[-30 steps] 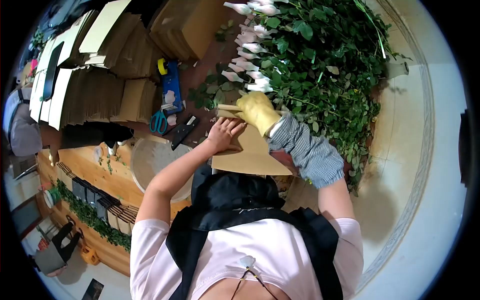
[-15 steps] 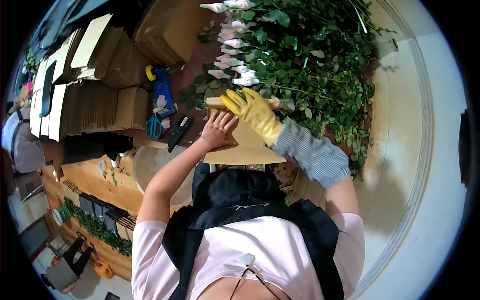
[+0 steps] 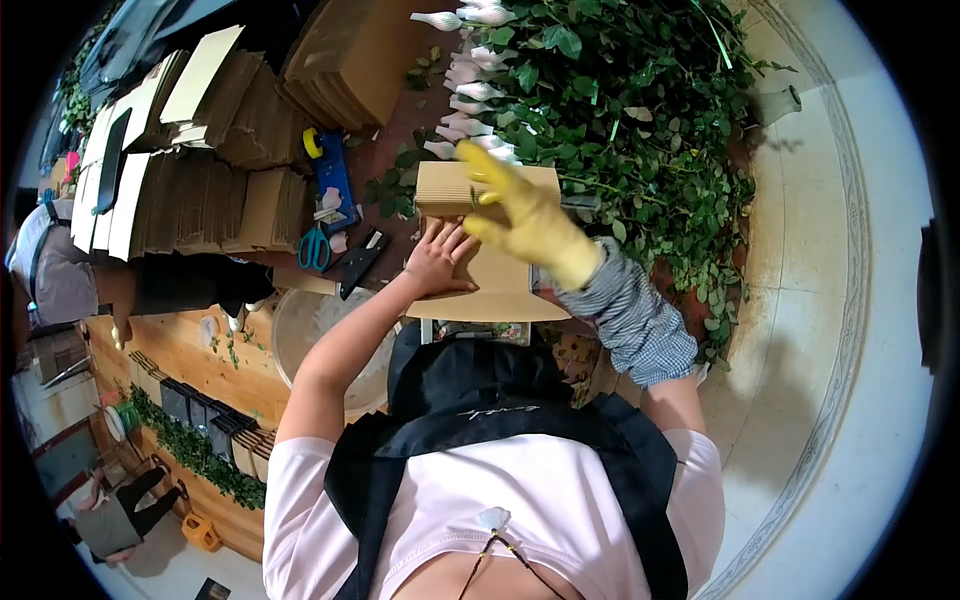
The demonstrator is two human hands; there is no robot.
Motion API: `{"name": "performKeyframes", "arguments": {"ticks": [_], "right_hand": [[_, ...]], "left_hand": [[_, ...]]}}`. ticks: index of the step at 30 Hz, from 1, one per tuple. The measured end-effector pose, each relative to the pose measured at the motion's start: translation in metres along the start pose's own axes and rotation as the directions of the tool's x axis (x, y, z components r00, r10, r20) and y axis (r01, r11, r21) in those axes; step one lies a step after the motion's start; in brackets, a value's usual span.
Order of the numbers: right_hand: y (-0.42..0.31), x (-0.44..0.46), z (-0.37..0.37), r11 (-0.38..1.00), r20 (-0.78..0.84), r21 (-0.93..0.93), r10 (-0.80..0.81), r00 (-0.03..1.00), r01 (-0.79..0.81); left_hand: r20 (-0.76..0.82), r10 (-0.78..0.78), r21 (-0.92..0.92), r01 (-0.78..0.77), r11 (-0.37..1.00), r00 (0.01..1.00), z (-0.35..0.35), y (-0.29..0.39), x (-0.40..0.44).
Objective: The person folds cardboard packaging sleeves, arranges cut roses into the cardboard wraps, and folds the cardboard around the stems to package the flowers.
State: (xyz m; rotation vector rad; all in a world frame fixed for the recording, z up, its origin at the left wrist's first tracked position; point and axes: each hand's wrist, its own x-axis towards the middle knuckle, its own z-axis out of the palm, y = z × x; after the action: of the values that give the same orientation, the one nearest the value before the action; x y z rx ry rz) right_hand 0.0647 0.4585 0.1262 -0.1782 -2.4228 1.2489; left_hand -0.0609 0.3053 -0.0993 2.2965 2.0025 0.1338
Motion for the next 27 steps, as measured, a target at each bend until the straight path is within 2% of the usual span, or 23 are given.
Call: {"name": "performKeyframes", "arguments": {"ticks": [1, 2, 3, 4, 5, 6, 7, 8, 9, 10, 11, 12, 13, 14, 15, 16, 17, 18, 19, 21, 23, 25, 27], "right_hand": [[-0.012, 0.008, -0.013, 1.000, -0.001, 0.001, 0.001, 1.000, -0.001], [-0.019, 0.017, -0.028, 0.962, -0.057, 0.237, 0.152, 0.987, -0.135], [-0.017, 0.022, -0.040, 0.852, -0.074, 0.465, 0.309, 0.948, -0.241], [0.000, 0.027, -0.051, 0.963, -0.144, -0.151, 0.203, 0.969, -0.224], [0.015, 0.030, -0.059, 0.689, -0.140, -0.709, 0.075, 0.987, -0.153], [0.009, 0.025, -0.058, 0.839, -0.181, -0.523, 0.058, 0.982, -0.146], [0.004, 0.018, -0.049, 0.989, -0.179, 0.042, 0.147, 0.973, -0.142], [0.007, 0.010, -0.052, 0.946, 0.099, 0.220, 0.221, 0.970, -0.238], [0.004, 0.001, -0.048, 0.915, 0.300, 0.280, 0.203, 0.932, -0.290], [0.001, -0.006, -0.045, 0.880, 0.489, 0.310, 0.177, 0.854, -0.360], [-0.005, -0.011, -0.037, 0.908, 0.595, 0.261, 0.117, 0.795, -0.329], [-0.007, -0.014, -0.034, 0.956, 0.649, 0.016, 0.213, 0.730, -0.292], [0.003, -0.019, -0.029, 0.937, 0.664, -0.118, 0.321, 0.675, -0.330], [0.027, -0.028, -0.021, 0.878, 0.641, -0.097, 0.416, 0.645, -0.470], [0.055, -0.041, -0.009, 0.798, 0.618, -0.073, 0.507, 0.600, -0.598], [0.077, -0.053, 0.005, 0.796, 0.620, -0.075, 0.509, 0.597, -0.601], [0.097, -0.065, 0.018, 0.830, 0.470, -0.262, 0.555, 0.686, -0.492], [0.100, -0.066, 0.024, 0.804, 0.314, -0.452, 0.549, 0.775, -0.386], [0.103, -0.068, 0.030, 0.805, 0.319, -0.451, 0.549, 0.773, -0.385], [0.107, -0.071, 0.040, 0.882, 0.284, -0.253, 0.460, 0.841, -0.397], [0.124, -0.083, 0.059, 0.856, 0.273, -0.499, 0.303, 0.913, -0.135], [0.121, -0.080, 0.069, 0.776, 0.264, -0.628, 0.288, 0.921, -0.063], [0.146, -0.083, 0.087, 0.732, 0.252, -0.680, 0.278, 0.927, -0.035]], "left_hand": [[0.006, -0.004, -0.057, 0.005, 0.998, 1.000, -0.003, 0.001, 0.000], [0.014, -0.008, -0.113, 0.009, 0.994, 1.000, -0.005, 0.001, -0.001], [0.018, -0.007, -0.113, 0.009, 0.994, 1.000, -0.005, 0.002, -0.002], [-0.028, -0.002, -0.090, 0.000, 0.996, 1.000, -0.006, 0.003, -0.003], [-0.072, 0.005, -0.064, -0.010, 0.998, 0.997, -0.007, 0.001, -0.004], [-0.127, 0.022, -0.125, -0.038, 0.991, 0.992, -0.010, 0.002, -0.002], [-0.134, 0.010, -0.125, -0.027, 0.992, 0.991, -0.012, -0.002, 0.002], [-0.093, 0.019, -0.086, -0.027, 0.996, 0.995, -0.012, -0.003, 0.003], [-0.041, 0.032, -0.052, -0.034, 0.998, 0.999, -0.012, 0.000, -0.001], [0.164, -0.021, -0.067, 0.032, 0.997, 0.986, -0.020, 0.004, 0.000], [0.077, -0.003, -0.026, 0.005, 1.000, 0.997, -0.013, 0.002, -0.001], [-0.030, 0.008, -0.065, -0.010, 0.998, 1.000, -0.011, 0.002, -0.002], [-0.138, 0.015, -0.101, -0.029, 0.994, 0.990, -0.010, 0.002, -0.001], [-0.134, 0.011, -0.107, -0.026, 0.994, 0.991, -0.009, 0.002, -0.002], [-0.069, 0.002, -0.075, -0.008, 0.997, 0.998, -0.011, 0.003, -0.002], [-0.007, -0.006, -0.040, 0.006, 0.999, 1.000, -0.012, 0.003, -0.001], [-0.007, -0.008, -0.042, 0.007, 0.999, 1.000, -0.013, 0.003, 0.000], [-0.005, -0.003, -0.038, 0.003, 0.999, 1.000, -0.014, 0.003, 0.000], [-0.001, 0.001, -0.034, -0.001, 0.999, 1.000, -0.014, 0.003, -0.001], [-0.038, 0.010, -0.053, -0.012, 0.999, 0.999, -0.013, 0.003, -0.003], [-0.079, 0.022, -0.067, -0.028, 0.997, 0.997, -0.013, 0.001, -0.001], [-0.058, 0.020, -0.043, -0.022, 0.999, 0.998, -0.015, 0.003, -0.001], [-0.021, 0.002, -0.055, -0.003, 0.998, 1.000, -0.013, 0.004, 0.000]]}}
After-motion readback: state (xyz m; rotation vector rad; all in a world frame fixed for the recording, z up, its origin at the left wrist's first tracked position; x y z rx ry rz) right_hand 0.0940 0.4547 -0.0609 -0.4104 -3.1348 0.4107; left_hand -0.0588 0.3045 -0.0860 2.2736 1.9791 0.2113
